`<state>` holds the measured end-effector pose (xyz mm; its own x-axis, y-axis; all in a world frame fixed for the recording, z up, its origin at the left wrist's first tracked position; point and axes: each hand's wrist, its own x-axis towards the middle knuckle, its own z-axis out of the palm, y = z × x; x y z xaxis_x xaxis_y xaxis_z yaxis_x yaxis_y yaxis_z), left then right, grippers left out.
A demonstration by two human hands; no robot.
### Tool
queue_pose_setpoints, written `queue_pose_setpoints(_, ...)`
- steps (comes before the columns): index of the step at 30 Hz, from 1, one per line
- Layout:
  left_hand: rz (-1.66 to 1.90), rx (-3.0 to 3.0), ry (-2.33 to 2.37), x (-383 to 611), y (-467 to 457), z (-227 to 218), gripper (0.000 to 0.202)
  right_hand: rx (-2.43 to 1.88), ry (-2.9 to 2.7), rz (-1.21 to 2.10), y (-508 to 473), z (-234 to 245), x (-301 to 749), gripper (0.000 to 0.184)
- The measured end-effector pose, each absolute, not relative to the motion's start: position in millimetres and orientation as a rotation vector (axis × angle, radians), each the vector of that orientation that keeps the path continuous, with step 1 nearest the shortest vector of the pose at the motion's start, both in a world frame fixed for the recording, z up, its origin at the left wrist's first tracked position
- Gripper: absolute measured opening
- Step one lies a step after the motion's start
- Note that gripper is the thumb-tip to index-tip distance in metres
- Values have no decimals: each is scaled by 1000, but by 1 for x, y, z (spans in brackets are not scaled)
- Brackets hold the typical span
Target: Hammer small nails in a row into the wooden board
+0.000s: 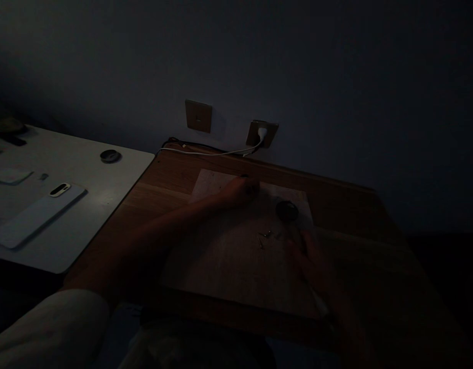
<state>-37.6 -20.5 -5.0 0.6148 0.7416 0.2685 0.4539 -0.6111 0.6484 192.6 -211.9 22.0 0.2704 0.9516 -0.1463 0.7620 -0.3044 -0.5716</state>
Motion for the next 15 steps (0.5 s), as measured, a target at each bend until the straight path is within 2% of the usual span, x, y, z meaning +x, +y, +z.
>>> queue_pose_setpoints(7,729,2235,943,-39,-22,-6,42,-1880,-1330,931,-183,48,180,41)
queue_pose_setpoints(15,764,2150,915,-36,-21,-9,50,-1755,-1429,1045,-151,52,149,49)
